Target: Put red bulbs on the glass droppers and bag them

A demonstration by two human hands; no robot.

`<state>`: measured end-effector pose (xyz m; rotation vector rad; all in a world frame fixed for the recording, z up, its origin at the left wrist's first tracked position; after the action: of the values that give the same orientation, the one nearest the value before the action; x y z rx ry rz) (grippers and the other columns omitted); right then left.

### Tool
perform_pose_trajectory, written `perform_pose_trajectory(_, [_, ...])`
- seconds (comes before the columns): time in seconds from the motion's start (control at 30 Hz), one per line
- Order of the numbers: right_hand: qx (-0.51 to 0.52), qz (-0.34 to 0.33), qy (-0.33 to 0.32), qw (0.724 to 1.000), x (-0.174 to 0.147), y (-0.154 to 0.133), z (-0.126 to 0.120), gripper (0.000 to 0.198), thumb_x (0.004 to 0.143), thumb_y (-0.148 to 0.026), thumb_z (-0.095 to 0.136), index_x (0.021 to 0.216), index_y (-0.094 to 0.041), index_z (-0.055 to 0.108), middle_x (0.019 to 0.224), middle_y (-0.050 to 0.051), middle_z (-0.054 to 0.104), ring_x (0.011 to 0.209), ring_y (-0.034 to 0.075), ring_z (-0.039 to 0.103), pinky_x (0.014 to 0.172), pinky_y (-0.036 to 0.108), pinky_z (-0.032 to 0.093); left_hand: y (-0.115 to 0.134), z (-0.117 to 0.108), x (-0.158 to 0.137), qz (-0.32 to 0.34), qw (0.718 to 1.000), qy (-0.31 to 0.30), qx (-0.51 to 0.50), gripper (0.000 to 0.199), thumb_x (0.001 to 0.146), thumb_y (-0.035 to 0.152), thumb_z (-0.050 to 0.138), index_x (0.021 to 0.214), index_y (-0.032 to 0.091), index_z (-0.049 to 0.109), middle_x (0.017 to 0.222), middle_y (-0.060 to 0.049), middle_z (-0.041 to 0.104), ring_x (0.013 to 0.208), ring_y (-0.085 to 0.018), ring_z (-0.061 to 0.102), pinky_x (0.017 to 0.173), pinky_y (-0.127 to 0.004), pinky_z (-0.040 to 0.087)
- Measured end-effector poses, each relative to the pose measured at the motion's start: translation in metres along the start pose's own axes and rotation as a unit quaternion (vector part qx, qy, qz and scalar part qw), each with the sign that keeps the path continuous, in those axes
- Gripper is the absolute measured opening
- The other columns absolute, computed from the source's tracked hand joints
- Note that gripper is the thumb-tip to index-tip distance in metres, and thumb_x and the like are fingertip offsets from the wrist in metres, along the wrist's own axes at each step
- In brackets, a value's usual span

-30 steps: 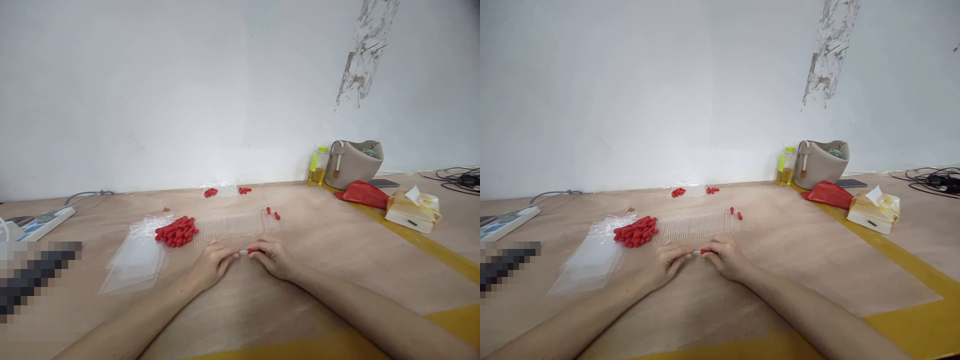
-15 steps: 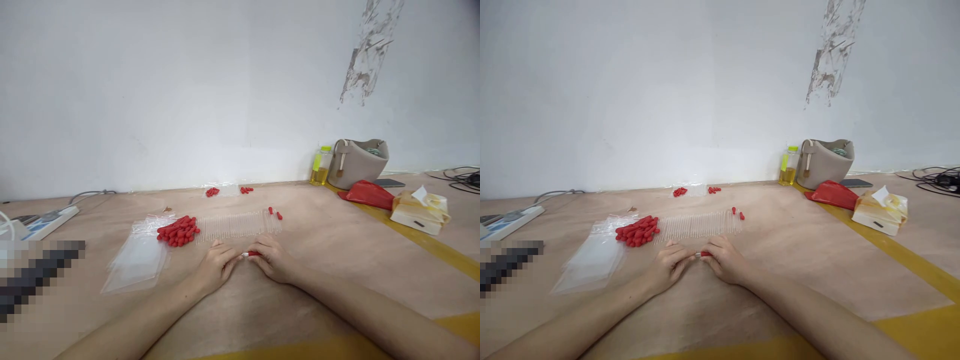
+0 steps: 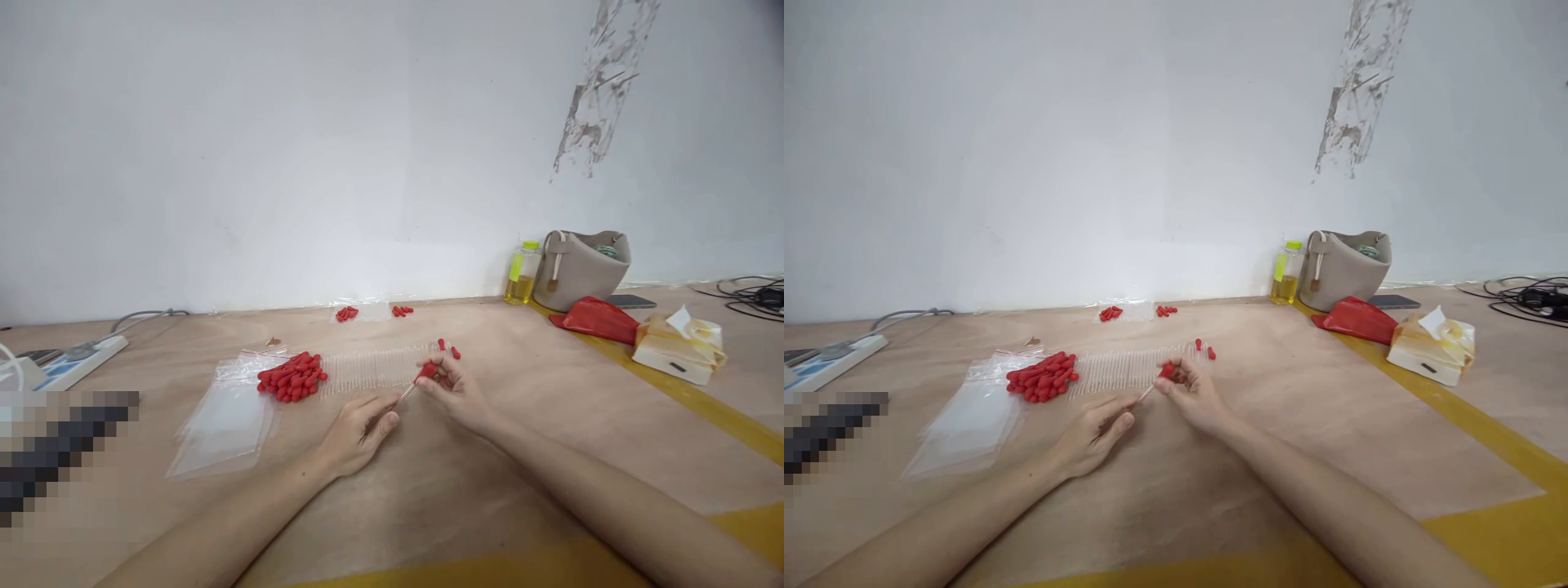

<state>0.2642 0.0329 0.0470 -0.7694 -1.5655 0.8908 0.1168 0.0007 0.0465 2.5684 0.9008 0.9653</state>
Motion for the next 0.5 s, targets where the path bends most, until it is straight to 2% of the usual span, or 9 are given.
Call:
perform_pose_trajectory(0.07, [-0.006, 0.024, 0.032, 0.999, 0.017, 0.000, -0.018, 0.034, 0.072, -0.031, 0.056, 0.103, -0.020, 0.051, 0.075, -0.002, 0.054, 0.070, 0.011, 0.055, 0.067, 0.025, 0.044, -0.002, -0.005, 0.000, -0.015, 1.000, 0.019, 0.009, 0.029, 0.087, 0.029, 0.042, 0.113, 0.021, 0.051, 0.105, -0.005, 0.060, 0.096, -0.018, 0.054, 0.084, -0.032, 0.041])
perform_pose_trajectory(0.13, [-0.063, 0.068, 0.075, 0.993, 0.037, 0.006, -0.042, 0.039, 0.071, -0.028, 0.054, 0.108, -0.018, 0.048, 0.069, -0.003, 0.053, 0.066, 0.011, 0.054, 0.063, 0.024, 0.043, -0.005, -0.007, 0.000, -0.032, 0.999, 0.026, 0.026, 0.027, 0.086, 0.030, 0.045, 0.109, 0.021, 0.054, 0.102, -0.005, 0.060, 0.094, -0.018, 0.054, 0.083, -0.033, 0.040])
perform_pose_trajectory(0.2, [-0.169, 0.136, 0.113, 0.970, 0.055, 0.018, -0.068, 0.038, 0.071, -0.025, 0.051, 0.108, -0.016, 0.048, 0.067, -0.002, 0.055, 0.060, 0.011, 0.054, 0.054, 0.022, 0.041, -0.009, -0.006, 0.001, -0.036, 0.998, 0.020, 0.040, 0.022, 0.085, 0.029, 0.046, 0.102, 0.021, 0.057, 0.097, -0.004, 0.061, 0.090, -0.018, 0.055, 0.081, -0.033, 0.040])
perform_pose_trajectory(0.27, [-0.302, 0.174, 0.093, 0.933, 0.071, 0.030, -0.083, 0.030, 0.070, -0.023, 0.049, 0.099, -0.015, 0.053, 0.068, 0.000, 0.058, 0.059, 0.011, 0.055, 0.052, 0.021, 0.039, -0.011, -0.004, 0.002, -0.032, 0.998, 0.009, 0.051, 0.018, 0.084, 0.027, 0.047, 0.095, 0.021, 0.060, 0.092, -0.003, 0.062, 0.086, -0.018, 0.055, 0.080, -0.033, 0.040])
perform_pose_trajectory(0.37, [-0.383, 0.186, 0.075, 0.902, 0.088, 0.048, -0.090, 0.021, 0.067, -0.020, 0.051, 0.086, -0.016, 0.059, 0.067, 0.001, 0.061, 0.060, 0.012, 0.056, 0.055, 0.021, 0.039, -0.014, -0.002, 0.001, -0.027, 0.998, -0.005, 0.059, 0.013, 0.082, 0.023, 0.050, 0.087, 0.021, 0.062, 0.089, -0.003, 0.061, 0.083, -0.017, 0.054, 0.078, -0.032, 0.039])
perform_pose_trajectory(0.5, [-0.451, 0.192, 0.061, 0.869, 0.095, 0.065, -0.083, 0.017, 0.063, -0.020, 0.052, 0.077, -0.018, 0.062, 0.072, 0.003, 0.063, 0.068, 0.016, 0.057, 0.063, 0.025, 0.038, -0.013, 0.001, 0.000, -0.023, 0.998, -0.018, 0.058, 0.011, 0.080, 0.021, 0.050, 0.082, 0.021, 0.062, 0.088, -0.002, 0.061, 0.082, -0.016, 0.054, 0.078, -0.031, 0.038])
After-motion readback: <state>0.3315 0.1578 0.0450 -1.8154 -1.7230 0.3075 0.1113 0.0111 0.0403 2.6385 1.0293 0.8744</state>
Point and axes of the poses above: each hand's wrist, its own x-axis towards the middle knuckle, its own z-axis out of the palm, y = z × x, the point moved 7 cm from there along x, towards the middle knuckle
